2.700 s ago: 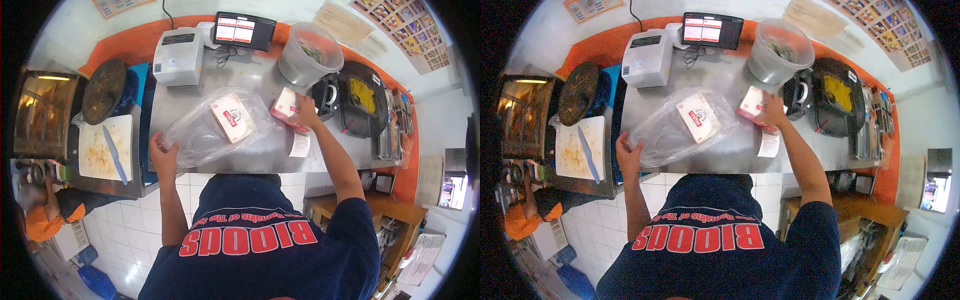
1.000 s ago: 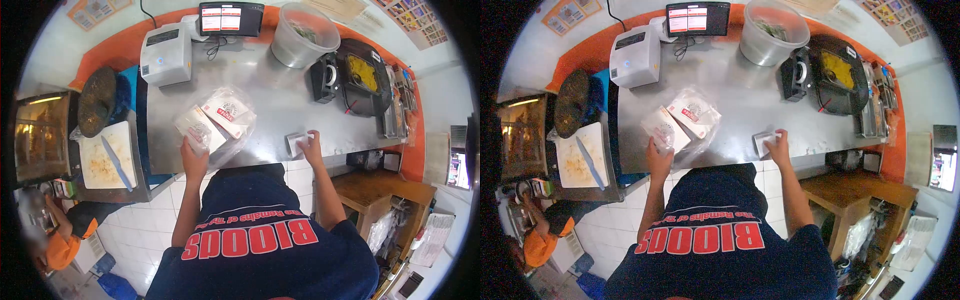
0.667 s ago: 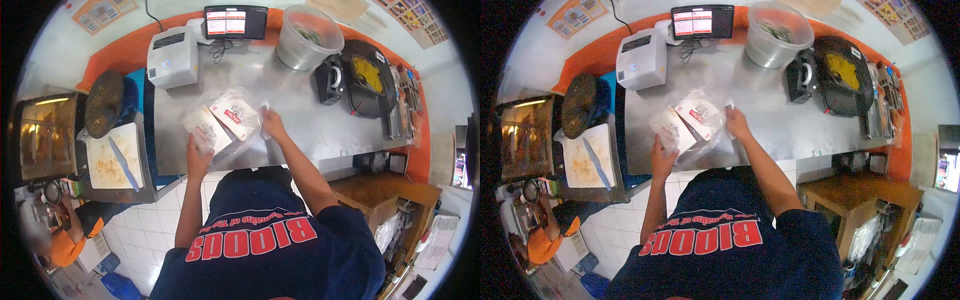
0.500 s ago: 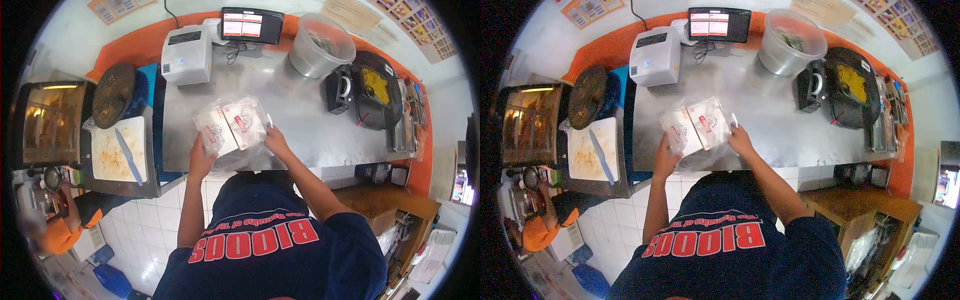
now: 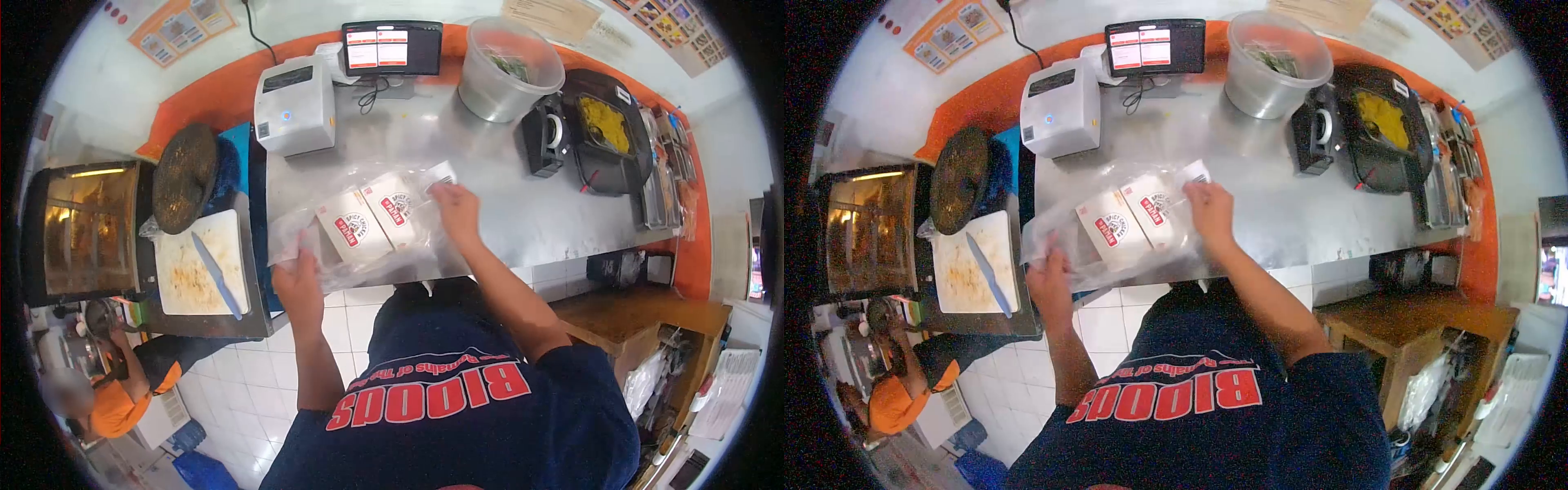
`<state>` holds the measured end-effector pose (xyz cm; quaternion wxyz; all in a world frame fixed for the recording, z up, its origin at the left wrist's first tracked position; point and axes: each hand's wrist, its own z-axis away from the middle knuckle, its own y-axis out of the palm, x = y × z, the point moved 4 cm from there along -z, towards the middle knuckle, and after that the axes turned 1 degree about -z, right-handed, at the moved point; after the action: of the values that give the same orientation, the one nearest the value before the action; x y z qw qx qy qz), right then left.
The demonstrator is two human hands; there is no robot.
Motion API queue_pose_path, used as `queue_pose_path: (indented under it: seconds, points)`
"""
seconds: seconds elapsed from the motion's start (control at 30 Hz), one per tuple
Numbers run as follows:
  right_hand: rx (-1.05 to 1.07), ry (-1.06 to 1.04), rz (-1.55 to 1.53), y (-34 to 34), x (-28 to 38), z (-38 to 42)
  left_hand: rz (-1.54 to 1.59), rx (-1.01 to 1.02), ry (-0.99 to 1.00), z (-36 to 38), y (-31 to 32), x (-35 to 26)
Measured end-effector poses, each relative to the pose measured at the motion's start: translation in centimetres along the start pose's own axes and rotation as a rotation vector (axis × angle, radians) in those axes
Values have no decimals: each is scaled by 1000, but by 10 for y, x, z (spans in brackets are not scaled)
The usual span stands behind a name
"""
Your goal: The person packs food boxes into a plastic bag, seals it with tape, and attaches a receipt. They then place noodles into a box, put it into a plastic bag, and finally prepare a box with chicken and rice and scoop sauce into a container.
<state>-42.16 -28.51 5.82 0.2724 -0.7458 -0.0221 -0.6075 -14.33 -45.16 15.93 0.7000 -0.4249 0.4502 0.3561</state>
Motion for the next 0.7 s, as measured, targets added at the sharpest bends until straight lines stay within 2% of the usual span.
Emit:
queue_pose_path:
  seconds: [0.03,0.1,0.2,0.3,0.37,0.4,0.47,0.53,0.57,0.63,0.67,0.7]
  points:
    - [-8,8,-2,-17,8,0,-12,-85,281,0,-2,-1]
    - [13,220,-332,-56,25,2,-14,-65,256,11,3,-20]
    - [-16,264,-490,-112,61,19,-4,-17,209,33,18,-55]
    - [-110,276,-483,-179,69,46,238,139,118,63,46,-83]
    - [-179,287,-488,-230,75,74,137,232,196,96,68,-99]
    - [-210,301,-488,-260,71,95,46,288,267,117,86,-100]
    - [-334,91,-262,-329,55,140,46,440,427,154,132,-95]
    - [-463,87,-275,-394,34,202,-113,550,505,197,176,-89]
    - [-559,104,-244,-430,21,238,-105,649,528,237,206,-94]
    - [-647,119,-259,-494,-13,309,-27,744,323,311,254,-88]
    - [-709,118,-243,-529,-28,344,-25,805,343,348,283,-84]
    - [-810,182,-130,-564,-45,383,-95,867,455,384,318,-78]
